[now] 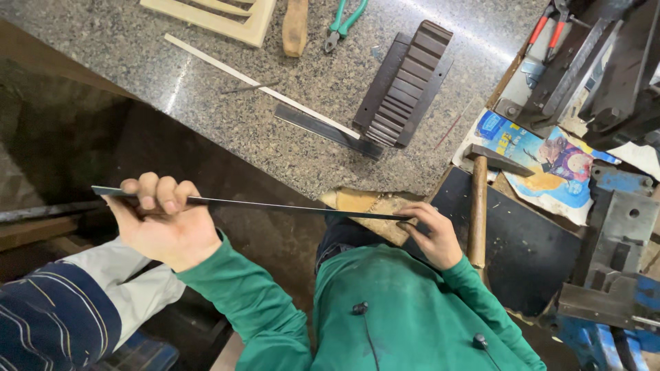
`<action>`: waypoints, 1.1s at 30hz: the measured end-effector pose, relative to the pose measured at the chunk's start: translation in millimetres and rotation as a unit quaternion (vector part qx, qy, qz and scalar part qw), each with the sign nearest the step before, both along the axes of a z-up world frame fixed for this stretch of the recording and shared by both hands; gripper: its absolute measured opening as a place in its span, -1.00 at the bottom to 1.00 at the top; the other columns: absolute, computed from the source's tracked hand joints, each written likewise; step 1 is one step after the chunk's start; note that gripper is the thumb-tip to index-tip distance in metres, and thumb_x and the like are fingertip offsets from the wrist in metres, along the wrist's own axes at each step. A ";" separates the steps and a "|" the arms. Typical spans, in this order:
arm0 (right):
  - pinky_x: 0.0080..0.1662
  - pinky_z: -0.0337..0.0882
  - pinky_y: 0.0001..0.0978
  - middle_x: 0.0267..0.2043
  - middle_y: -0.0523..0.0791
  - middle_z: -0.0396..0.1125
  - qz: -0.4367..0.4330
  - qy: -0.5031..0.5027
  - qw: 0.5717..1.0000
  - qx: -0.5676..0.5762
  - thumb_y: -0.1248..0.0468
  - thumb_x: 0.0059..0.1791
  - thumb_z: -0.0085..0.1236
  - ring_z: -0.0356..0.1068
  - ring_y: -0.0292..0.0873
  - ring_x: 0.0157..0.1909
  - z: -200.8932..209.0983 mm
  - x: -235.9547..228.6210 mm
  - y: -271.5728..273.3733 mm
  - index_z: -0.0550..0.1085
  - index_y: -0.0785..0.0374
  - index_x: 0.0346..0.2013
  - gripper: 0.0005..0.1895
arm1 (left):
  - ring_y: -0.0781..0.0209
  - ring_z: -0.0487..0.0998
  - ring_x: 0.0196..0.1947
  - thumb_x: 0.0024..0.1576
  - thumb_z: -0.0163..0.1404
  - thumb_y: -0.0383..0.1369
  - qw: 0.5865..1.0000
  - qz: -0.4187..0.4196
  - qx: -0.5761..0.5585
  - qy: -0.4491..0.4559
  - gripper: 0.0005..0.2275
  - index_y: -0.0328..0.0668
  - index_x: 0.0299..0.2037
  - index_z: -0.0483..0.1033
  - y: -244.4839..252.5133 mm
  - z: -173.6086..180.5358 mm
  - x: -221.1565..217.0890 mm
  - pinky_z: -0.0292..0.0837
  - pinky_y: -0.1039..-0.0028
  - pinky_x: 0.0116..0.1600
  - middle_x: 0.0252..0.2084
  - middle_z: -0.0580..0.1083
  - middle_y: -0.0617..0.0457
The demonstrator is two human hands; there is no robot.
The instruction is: The person repeatedly hammers a thin metal strip on a curved metal form to bend it, then uses a manual press to flatten or straighten it. They inspect the strip between steps and place finished pieces into a wooden holder.
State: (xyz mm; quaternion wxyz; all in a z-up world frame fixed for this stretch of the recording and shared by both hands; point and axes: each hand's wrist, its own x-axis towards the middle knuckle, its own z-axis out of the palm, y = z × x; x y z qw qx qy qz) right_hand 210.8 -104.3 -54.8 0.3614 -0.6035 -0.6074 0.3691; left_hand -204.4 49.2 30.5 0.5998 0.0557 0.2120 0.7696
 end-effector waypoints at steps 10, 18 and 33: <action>0.04 0.51 -0.30 -0.15 0.04 0.57 0.039 0.304 0.938 -0.162 0.37 0.10 -0.04 0.57 -0.11 -0.06 42.2 27.4 -2.3 0.52 0.50 -0.03 -0.74 | -0.02 0.40 0.18 0.35 -0.05 -0.19 0.947 0.233 -0.069 0.209 -0.55 -0.36 0.32 0.25 1.8 -35.5 -22.0 0.35 0.23 0.35 0.19 0.33 -0.15; -0.26 0.48 -0.33 -0.46 -0.04 0.48 0.027 0.329 0.899 -0.289 0.28 0.12 0.01 0.48 -0.20 -0.39 45.7 15.3 23.3 0.56 0.53 -0.20 -0.70 | -0.15 0.40 0.35 0.08 0.22 -0.36 0.585 -0.146 0.239 0.761 -0.57 -0.23 0.16 0.44 -70.6 28.0 154.3 0.33 0.13 0.42 0.23 0.43 -0.16; -0.07 0.40 -0.02 -0.05 0.06 0.36 -0.161 -0.449 0.879 0.030 0.09 0.02 0.20 0.36 0.13 -0.07 10.6 48.2 -5.4 0.47 0.33 0.16 -0.49 | 0.20 0.57 -0.58 0.27 0.05 -0.23 0.713 -0.319 0.002 0.624 -0.71 -0.32 -0.36 0.60 -48.7 -59.5 207.1 0.37 0.40 -0.44 -0.57 0.52 -0.02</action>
